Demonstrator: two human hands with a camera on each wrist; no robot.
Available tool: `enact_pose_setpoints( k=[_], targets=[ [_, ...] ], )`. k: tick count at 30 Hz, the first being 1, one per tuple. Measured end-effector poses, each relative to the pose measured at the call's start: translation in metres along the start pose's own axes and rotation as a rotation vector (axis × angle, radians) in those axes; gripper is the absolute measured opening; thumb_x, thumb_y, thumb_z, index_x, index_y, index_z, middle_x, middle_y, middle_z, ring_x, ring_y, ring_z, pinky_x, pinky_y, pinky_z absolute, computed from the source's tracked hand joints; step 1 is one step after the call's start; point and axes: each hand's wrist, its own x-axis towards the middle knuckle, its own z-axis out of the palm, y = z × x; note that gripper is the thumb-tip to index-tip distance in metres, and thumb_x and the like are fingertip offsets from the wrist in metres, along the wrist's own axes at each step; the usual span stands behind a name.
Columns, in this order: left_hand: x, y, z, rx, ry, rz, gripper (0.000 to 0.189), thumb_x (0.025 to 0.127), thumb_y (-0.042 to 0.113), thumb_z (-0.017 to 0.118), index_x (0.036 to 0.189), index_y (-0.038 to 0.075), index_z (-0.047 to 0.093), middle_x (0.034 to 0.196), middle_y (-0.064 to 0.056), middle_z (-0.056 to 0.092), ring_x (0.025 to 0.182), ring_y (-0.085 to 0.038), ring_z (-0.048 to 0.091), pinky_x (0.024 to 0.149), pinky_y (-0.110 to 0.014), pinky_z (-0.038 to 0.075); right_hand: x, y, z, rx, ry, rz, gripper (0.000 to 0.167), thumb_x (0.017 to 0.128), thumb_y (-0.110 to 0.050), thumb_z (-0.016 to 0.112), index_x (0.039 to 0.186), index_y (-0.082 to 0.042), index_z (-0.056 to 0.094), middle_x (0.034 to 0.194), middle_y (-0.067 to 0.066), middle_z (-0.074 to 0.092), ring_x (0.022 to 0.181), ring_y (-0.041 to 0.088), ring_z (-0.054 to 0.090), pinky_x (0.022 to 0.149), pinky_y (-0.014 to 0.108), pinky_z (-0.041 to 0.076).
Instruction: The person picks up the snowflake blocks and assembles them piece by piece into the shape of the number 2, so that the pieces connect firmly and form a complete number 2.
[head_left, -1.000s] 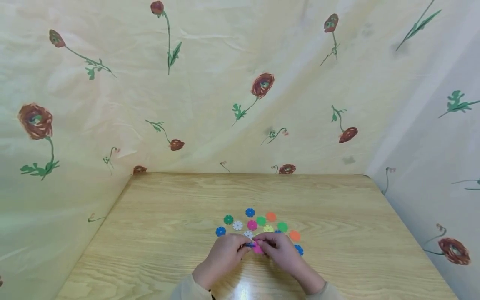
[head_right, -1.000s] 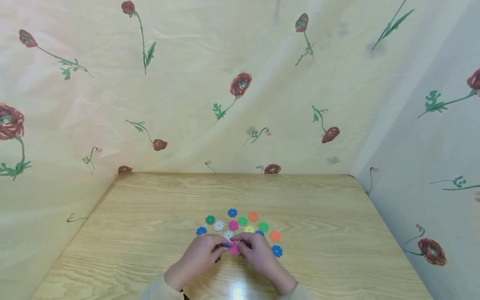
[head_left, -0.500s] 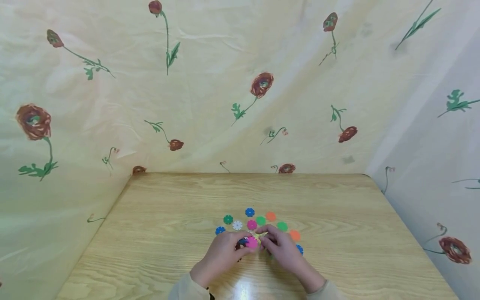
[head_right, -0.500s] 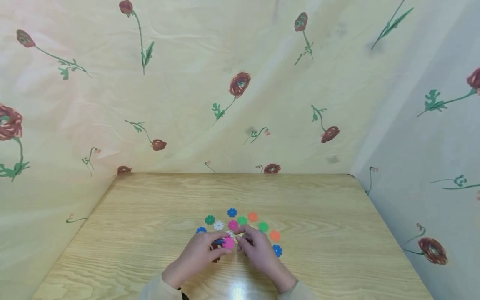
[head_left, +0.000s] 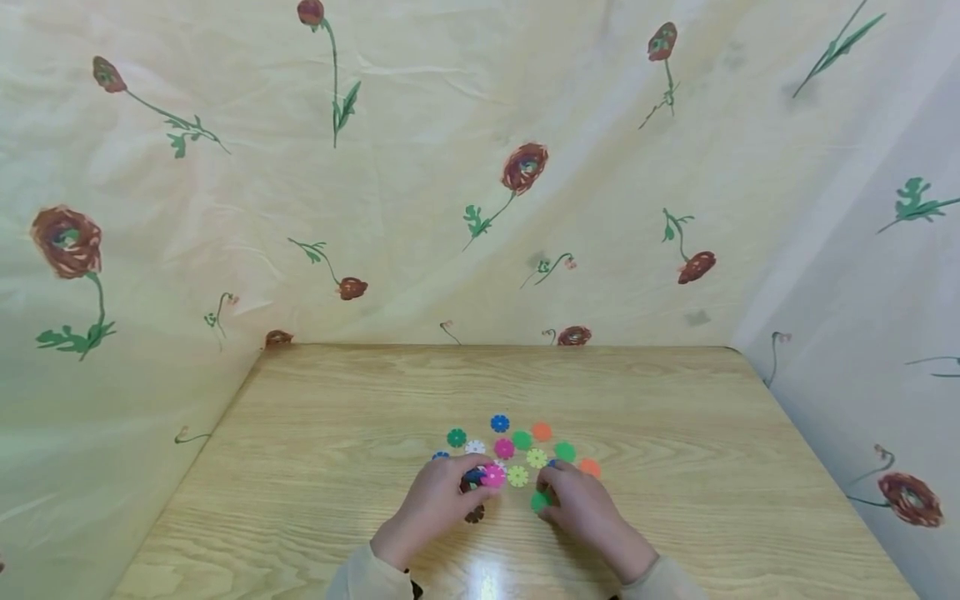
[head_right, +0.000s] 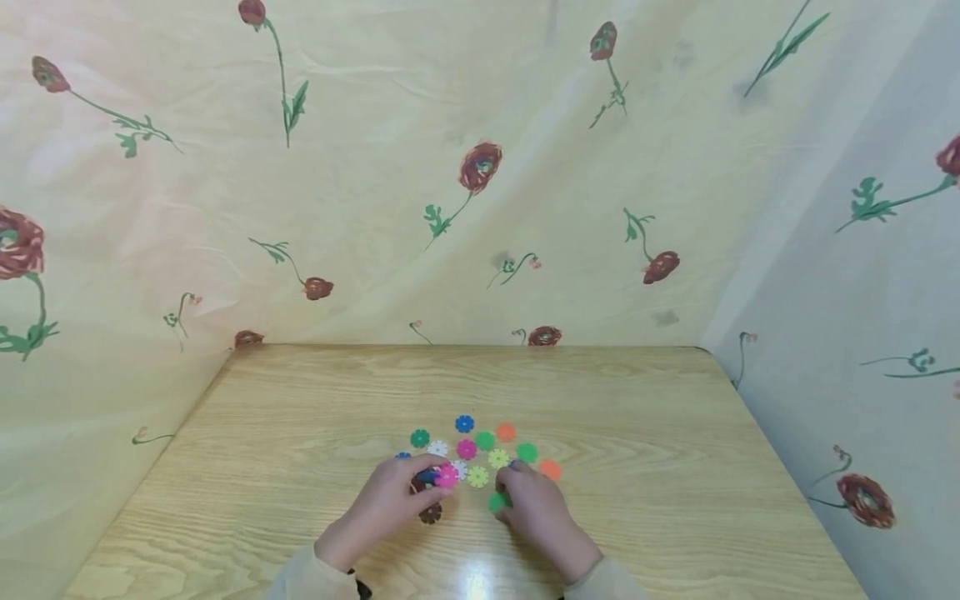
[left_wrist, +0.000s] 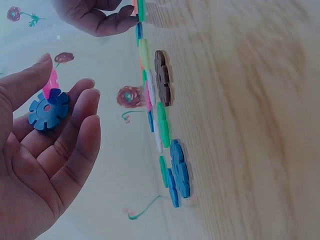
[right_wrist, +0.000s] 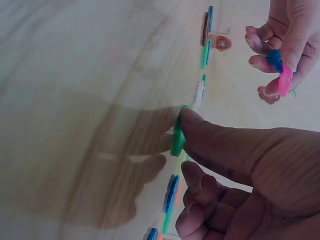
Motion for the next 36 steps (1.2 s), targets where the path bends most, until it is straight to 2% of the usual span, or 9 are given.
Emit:
enact_pose_setpoints(
  k=[3,8,11,16,19,24,30,36],
  targets=[
    [-0.001,-0.001,-0.001,-0.002,0.014,0.01,0.039,0.089,0.036,0.071,0.123,0.016,0.067,0.071,0.016,0.055,0.056,-0.002,0.042,0.053,-0.021,0.039,-0.001,-0.001,0.0,0.004,-0.001,0.001,0.027,0.07,-0.009,0.085,0.085,-0.012,0.062,0.082,-0.003,0.048,0.07,0.012,0.046,0.062,0.028,0.045],
    [-0.001,-0.002,0.0,-0.012,0.014,0.011,0.04,0.089,0.035,0.071,0.124,0.016,0.067,0.065,0.014,0.051,0.053,-0.002,0.041,0.05,-0.02,0.038,-0.003,-0.001,-0.001,0.073,-0.036,0.001,0.03,0.073,-0.007,0.083,0.085,-0.014,0.055,0.075,-0.005,0.05,0.066,0.011,0.045,0.058,0.025,0.042],
    [-0.001,-0.002,0.0,-0.027,0.006,0.007,0.041,0.089,0.035,0.071,0.125,0.015,0.067,0.066,0.013,0.052,0.053,-0.002,0.04,0.05,-0.02,0.037,-0.004,0.0,-0.001,0.15,-0.045,0.01,0.026,0.077,-0.008,0.081,0.085,-0.015,0.057,0.074,-0.007,0.053,0.066,0.01,0.047,0.058,0.023,0.043],
    [-0.001,-0.001,0.001,-0.063,-0.005,0.014,0.041,0.089,0.036,0.071,0.123,0.014,0.067,0.069,0.014,0.055,0.054,-0.002,0.042,0.05,-0.021,0.038,-0.004,0.0,-0.003,0.273,0.002,-0.02,0.012,0.083,-0.012,0.076,0.088,-0.015,0.067,0.078,-0.01,0.059,0.07,0.005,0.052,0.062,0.022,0.048],
    [-0.001,0.0,0.001,-0.09,-0.009,0.023,0.041,0.089,0.037,0.071,0.123,0.015,0.068,0.069,0.012,0.056,0.053,-0.002,0.044,0.049,-0.021,0.04,-0.006,-0.002,-0.007,0.379,0.008,-0.054,0.006,0.089,-0.012,0.071,0.094,-0.014,0.068,0.077,-0.007,0.062,0.064,0.006,0.054,0.057,0.023,0.049],
    [0.0,0.0,0.004,-0.109,-0.013,0.044,0.039,0.089,0.037,0.071,0.123,0.016,0.068,0.078,0.014,0.061,0.058,-0.001,0.048,0.052,-0.02,0.044,-0.008,-0.008,-0.015,0.525,-0.007,-0.093,0.01,0.096,-0.012,0.062,0.104,-0.009,0.066,0.076,0.0,0.065,0.056,0.011,0.057,0.05,0.027,0.049],
    [0.0,0.0,0.006,-0.126,-0.005,0.07,0.033,0.089,0.036,0.072,0.116,0.017,0.071,0.078,0.013,0.061,0.057,-0.001,0.047,0.052,-0.02,0.043,-0.01,-0.015,-0.017,0.544,0.015,-0.099,0.009,0.097,-0.011,0.06,0.104,-0.007,0.064,0.08,0.004,0.07,0.057,0.014,0.06,0.05,0.028,0.051],
    [-0.001,0.002,0.006,-0.145,-0.016,0.062,0.029,0.088,0.034,0.073,0.112,0.017,0.072,0.091,0.011,0.067,0.06,0.0,0.048,0.057,-0.019,0.045,-0.012,-0.017,-0.018,0.551,0.031,-0.082,0.007,0.097,-0.008,0.059,0.103,-0.007,0.063,0.081,0.006,0.07,0.057,0.015,0.061,0.046,0.025,0.047]
  ],
)
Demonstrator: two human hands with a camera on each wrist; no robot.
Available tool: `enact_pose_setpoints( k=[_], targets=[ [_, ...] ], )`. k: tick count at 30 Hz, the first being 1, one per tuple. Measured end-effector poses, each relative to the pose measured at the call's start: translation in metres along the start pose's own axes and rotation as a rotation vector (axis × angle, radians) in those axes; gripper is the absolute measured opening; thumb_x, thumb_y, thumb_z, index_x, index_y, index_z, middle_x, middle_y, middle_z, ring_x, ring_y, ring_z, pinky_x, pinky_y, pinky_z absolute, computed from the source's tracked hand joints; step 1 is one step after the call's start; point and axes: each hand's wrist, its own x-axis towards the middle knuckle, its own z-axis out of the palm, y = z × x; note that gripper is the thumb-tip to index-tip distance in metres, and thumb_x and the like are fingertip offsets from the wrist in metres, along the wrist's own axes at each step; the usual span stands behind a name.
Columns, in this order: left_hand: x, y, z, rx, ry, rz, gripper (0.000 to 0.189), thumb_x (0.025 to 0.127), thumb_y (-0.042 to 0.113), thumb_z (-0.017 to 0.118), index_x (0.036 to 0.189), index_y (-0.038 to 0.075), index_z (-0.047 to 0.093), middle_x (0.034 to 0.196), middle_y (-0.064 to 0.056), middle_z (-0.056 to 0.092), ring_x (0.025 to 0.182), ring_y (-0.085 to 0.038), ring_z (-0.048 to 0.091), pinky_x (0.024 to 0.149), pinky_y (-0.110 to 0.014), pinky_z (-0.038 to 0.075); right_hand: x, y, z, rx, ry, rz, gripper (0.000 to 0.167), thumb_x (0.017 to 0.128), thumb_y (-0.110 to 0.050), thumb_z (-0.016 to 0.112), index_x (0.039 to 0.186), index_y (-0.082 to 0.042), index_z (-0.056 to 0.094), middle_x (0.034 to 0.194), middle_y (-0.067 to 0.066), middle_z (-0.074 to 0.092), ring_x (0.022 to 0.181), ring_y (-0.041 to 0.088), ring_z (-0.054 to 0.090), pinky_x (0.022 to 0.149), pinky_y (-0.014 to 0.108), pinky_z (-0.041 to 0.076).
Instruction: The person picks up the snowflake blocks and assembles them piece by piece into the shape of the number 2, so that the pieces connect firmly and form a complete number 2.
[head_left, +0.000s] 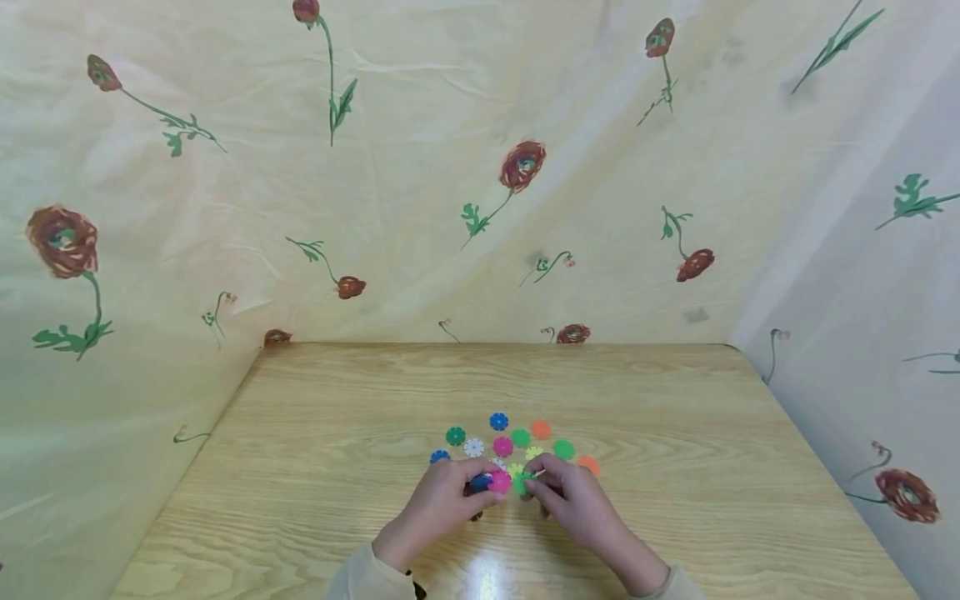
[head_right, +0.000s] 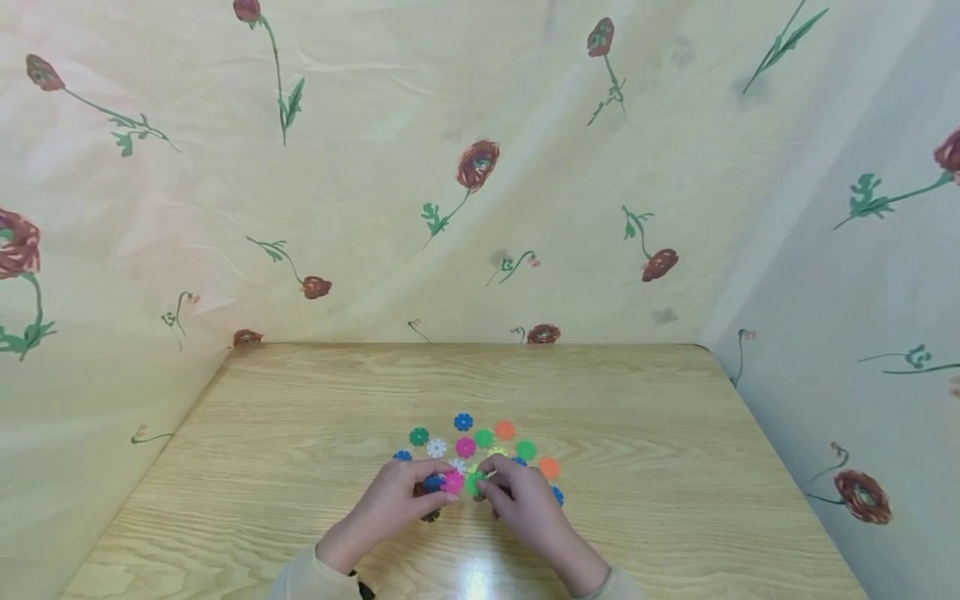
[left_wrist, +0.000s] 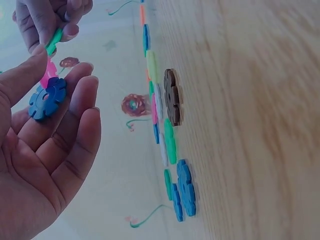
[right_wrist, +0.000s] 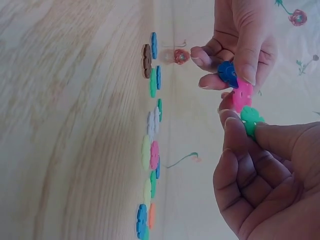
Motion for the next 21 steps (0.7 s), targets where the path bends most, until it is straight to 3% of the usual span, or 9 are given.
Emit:
enact_pose_setpoints(
  k=[5,9,14,21],
  targets=[
    [-0.0006,0.0036,-0.0014,-0.021,-0.011,-0.016,0.028,0.088,0.03,0.073,0.111,0.016,0.072,0.101,0.006,0.07,0.063,0.0,0.051,0.06,-0.02,0.046,-0.0001,-0.0035,0.0001,0.004,0.02,0.01,0.007,0.097,-0.011,0.06,0.102,-0.006,0.062,0.08,0.007,0.07,0.057,0.013,0.06,0.043,0.024,0.042],
    [-0.0009,0.0039,-0.0023,-0.03,-0.017,-0.022,0.029,0.088,0.031,0.073,0.112,0.016,0.072,0.102,0.006,0.07,0.062,0.0,0.05,0.059,-0.02,0.045,-0.0006,-0.0051,0.0022,-0.018,0.038,0.005,0.004,0.097,-0.01,0.06,0.1,-0.007,0.062,0.081,0.008,0.07,0.056,0.012,0.059,0.045,0.025,0.045],
    [-0.0015,0.0033,-0.0024,-0.014,-0.018,-0.01,0.029,0.088,0.033,0.072,0.112,0.016,0.072,0.108,0.004,0.07,0.07,0.0,0.052,0.067,-0.02,0.047,-0.0005,-0.0055,0.0048,-0.047,0.063,0.003,0.004,0.097,-0.011,0.061,0.098,-0.008,0.063,0.08,0.006,0.07,0.056,0.011,0.059,0.048,0.026,0.048],
    [-0.0013,0.0032,-0.0007,-0.009,-0.04,0.006,0.03,0.088,0.03,0.072,0.113,0.014,0.072,0.086,0.011,0.063,0.059,-0.001,0.043,0.056,-0.019,0.04,-0.0001,-0.0039,0.0087,-0.05,0.058,-0.007,0.003,0.097,-0.009,0.06,0.097,-0.01,0.063,0.08,0.006,0.07,0.056,0.012,0.058,0.05,0.025,0.049]
  ],
)
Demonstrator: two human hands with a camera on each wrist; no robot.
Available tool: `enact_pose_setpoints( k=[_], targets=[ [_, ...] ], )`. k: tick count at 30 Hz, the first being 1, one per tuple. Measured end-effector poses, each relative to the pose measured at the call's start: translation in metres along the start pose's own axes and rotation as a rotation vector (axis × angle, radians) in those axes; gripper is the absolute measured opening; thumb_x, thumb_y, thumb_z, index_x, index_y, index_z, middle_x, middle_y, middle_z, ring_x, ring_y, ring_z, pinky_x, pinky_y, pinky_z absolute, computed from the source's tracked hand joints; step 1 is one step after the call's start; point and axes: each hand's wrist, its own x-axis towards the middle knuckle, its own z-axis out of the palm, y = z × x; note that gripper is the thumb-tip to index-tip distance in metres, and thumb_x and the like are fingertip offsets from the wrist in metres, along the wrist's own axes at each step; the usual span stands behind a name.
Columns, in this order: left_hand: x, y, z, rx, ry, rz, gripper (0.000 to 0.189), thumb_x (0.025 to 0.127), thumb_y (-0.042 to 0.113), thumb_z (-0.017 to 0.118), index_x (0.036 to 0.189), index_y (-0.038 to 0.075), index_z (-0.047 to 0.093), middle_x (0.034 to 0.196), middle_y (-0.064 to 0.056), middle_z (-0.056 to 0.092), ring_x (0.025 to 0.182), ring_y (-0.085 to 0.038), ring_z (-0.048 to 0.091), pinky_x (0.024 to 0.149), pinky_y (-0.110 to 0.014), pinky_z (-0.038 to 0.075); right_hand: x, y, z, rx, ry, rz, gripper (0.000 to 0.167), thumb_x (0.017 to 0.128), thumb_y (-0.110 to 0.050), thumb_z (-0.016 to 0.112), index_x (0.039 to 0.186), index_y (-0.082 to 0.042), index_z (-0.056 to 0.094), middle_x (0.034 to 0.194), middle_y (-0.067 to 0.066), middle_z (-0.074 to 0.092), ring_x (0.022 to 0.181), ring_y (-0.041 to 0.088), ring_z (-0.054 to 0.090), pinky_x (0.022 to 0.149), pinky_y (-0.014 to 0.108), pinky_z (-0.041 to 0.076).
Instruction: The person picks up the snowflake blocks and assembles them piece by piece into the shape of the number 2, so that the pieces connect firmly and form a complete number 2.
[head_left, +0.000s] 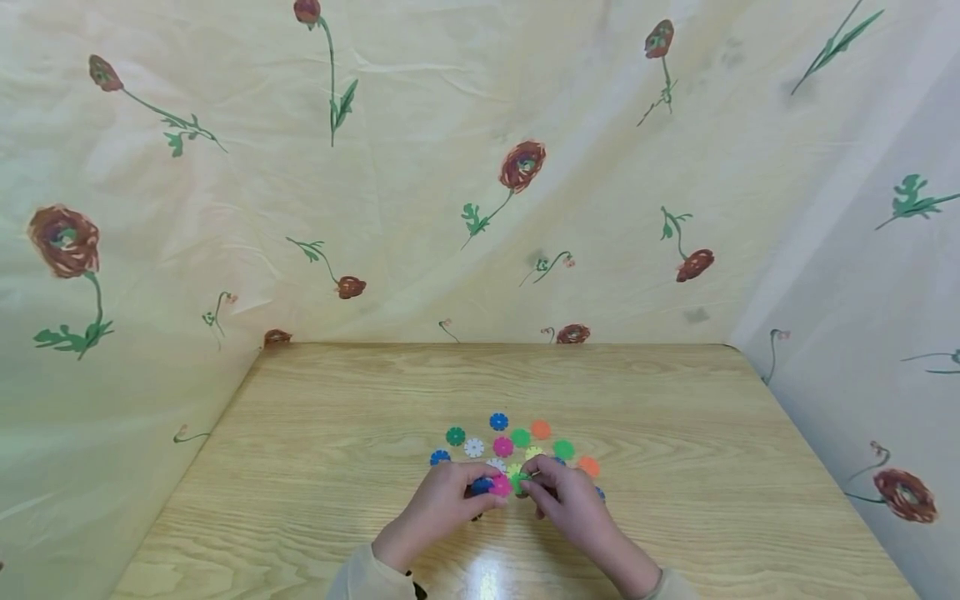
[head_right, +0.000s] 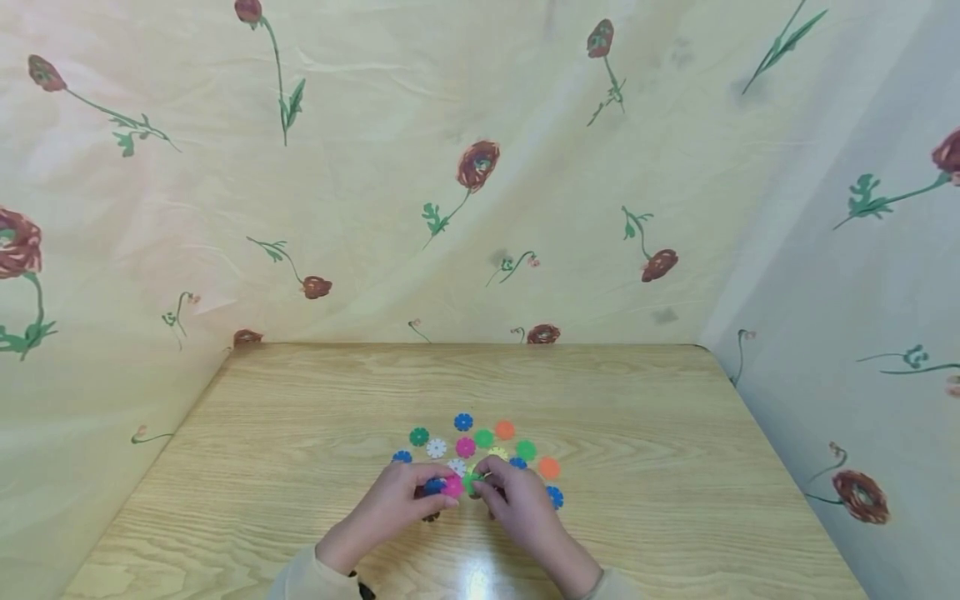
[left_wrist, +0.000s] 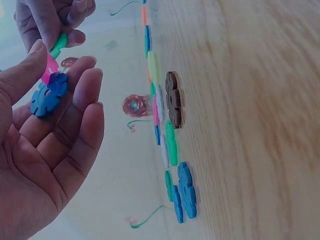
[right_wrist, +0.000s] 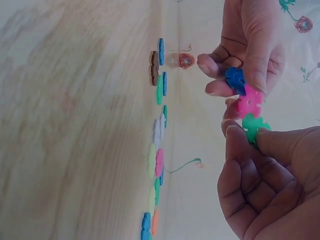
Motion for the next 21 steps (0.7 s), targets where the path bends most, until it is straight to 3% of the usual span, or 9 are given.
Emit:
enact_pose_setpoints(
  k=[15,18,21],
  targets=[
    [0.0031,0.0038,-0.0005,0.014,-0.048,0.022,0.017,0.089,0.023,0.071,0.102,0.013,0.073,0.073,0.014,0.058,0.059,-0.001,0.044,0.056,-0.018,0.04,0.0014,-0.0036,0.0045,-0.002,-0.013,-0.059,0.01,0.097,-0.005,0.059,0.09,-0.011,0.06,0.079,0.004,0.068,0.054,0.008,0.056,0.048,0.025,0.048],
    [0.0029,0.003,-0.0004,-0.018,-0.051,0.008,0.018,0.089,0.024,0.071,0.103,0.013,0.073,0.074,0.013,0.059,0.058,-0.002,0.045,0.056,-0.018,0.041,0.0018,-0.0032,0.0046,0.005,-0.016,-0.052,0.011,0.097,-0.003,0.058,0.091,-0.012,0.06,0.08,0.005,0.067,0.055,0.009,0.057,0.049,0.025,0.049],
    [0.0026,0.0016,-0.0006,-0.013,-0.051,0.015,0.027,0.089,0.029,0.072,0.109,0.012,0.072,0.085,0.011,0.066,0.066,-0.001,0.052,0.061,-0.02,0.046,0.0018,-0.0018,0.005,0.006,-0.016,-0.04,0.009,0.097,-0.004,0.058,0.094,-0.012,0.061,0.077,0.004,0.066,0.055,0.01,0.057,0.05,0.026,0.05]
  ],
)
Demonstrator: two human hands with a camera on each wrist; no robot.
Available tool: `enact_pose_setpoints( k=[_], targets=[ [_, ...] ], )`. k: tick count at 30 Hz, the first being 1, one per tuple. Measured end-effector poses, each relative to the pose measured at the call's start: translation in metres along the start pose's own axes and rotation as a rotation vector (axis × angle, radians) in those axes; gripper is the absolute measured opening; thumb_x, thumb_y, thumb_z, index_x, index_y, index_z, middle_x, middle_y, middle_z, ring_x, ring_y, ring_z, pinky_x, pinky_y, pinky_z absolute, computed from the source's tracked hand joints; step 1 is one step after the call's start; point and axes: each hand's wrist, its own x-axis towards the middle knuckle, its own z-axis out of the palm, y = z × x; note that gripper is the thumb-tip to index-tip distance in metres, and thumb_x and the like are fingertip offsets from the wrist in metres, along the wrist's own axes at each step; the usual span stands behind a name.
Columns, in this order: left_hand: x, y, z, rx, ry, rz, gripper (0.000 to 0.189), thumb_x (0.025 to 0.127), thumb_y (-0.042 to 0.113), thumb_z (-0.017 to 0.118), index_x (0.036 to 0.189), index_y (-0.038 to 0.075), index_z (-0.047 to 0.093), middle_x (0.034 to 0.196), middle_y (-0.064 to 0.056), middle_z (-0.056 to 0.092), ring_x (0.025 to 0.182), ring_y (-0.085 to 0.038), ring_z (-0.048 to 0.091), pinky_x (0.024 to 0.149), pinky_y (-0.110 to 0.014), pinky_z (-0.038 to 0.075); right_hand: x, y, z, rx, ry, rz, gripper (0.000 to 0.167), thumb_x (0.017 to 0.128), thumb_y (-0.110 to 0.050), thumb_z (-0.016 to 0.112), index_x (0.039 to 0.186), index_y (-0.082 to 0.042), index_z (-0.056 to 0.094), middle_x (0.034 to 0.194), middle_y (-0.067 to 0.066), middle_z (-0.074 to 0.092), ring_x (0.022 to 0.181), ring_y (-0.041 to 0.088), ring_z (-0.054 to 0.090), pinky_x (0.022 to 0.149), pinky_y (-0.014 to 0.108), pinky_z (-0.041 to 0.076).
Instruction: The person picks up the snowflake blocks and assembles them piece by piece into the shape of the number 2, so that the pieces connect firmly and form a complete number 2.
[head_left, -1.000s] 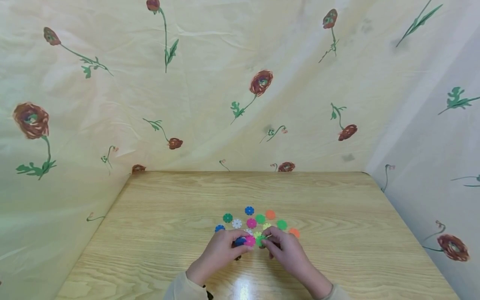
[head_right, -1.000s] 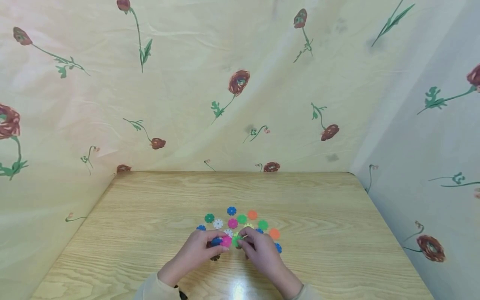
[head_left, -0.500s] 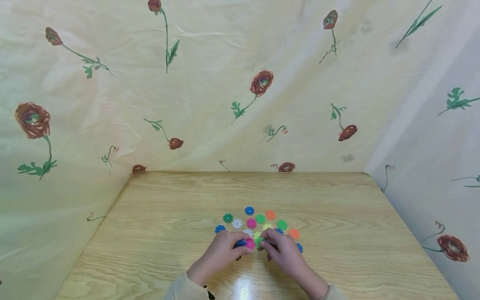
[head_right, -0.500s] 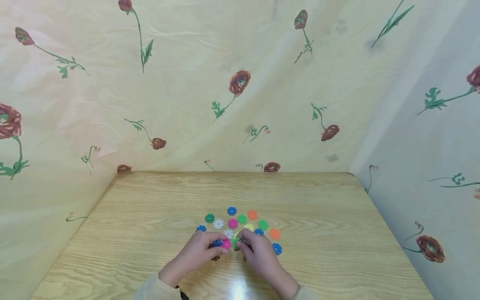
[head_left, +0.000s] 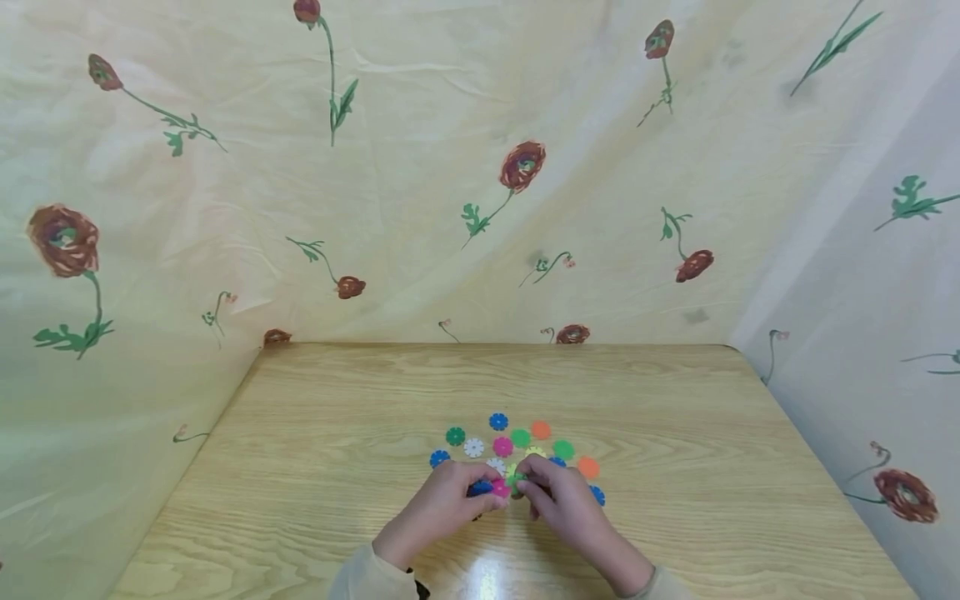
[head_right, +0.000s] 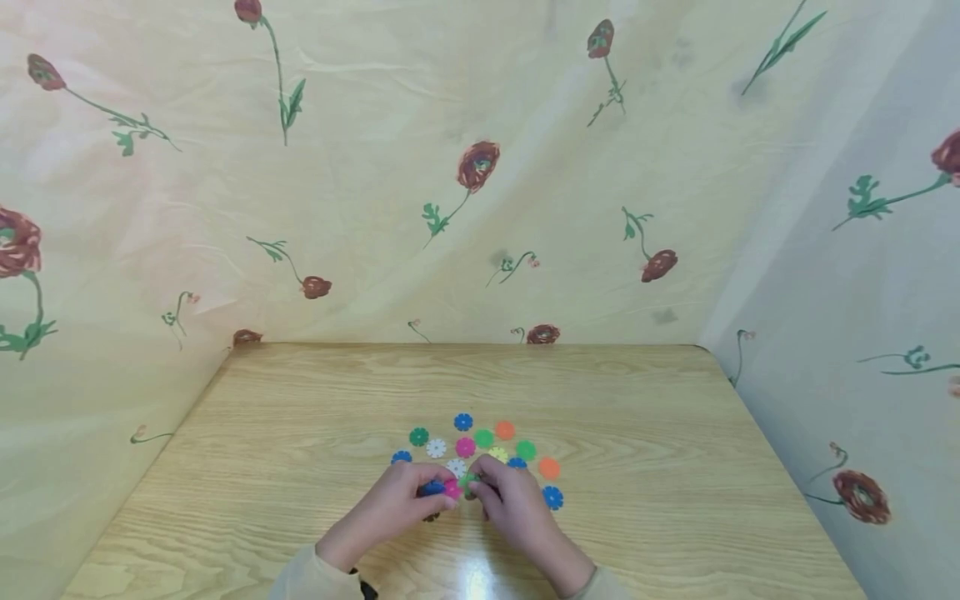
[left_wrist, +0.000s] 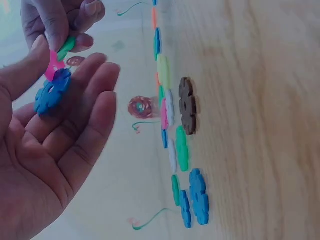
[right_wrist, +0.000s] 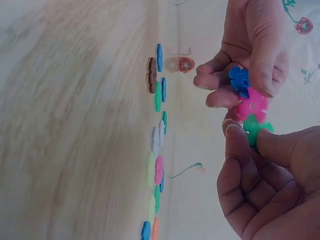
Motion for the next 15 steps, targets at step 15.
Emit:
enact_pose_setpoints(
  k=[15],
  targets=[
    [-0.0007,-0.0005,-0.0009,-0.163,-0.004,-0.048,0.016,0.092,0.028,0.069,0.106,0.019,0.071,0.083,0.008,0.063,0.064,-0.005,0.054,0.056,-0.022,0.048,-0.0009,0.0094,-0.005,-0.034,0.049,0.021,0.011,0.094,-0.009,0.064,0.104,-0.007,0.061,0.081,0.004,0.07,0.056,0.011,0.06,0.052,0.025,0.05]
  ],
)
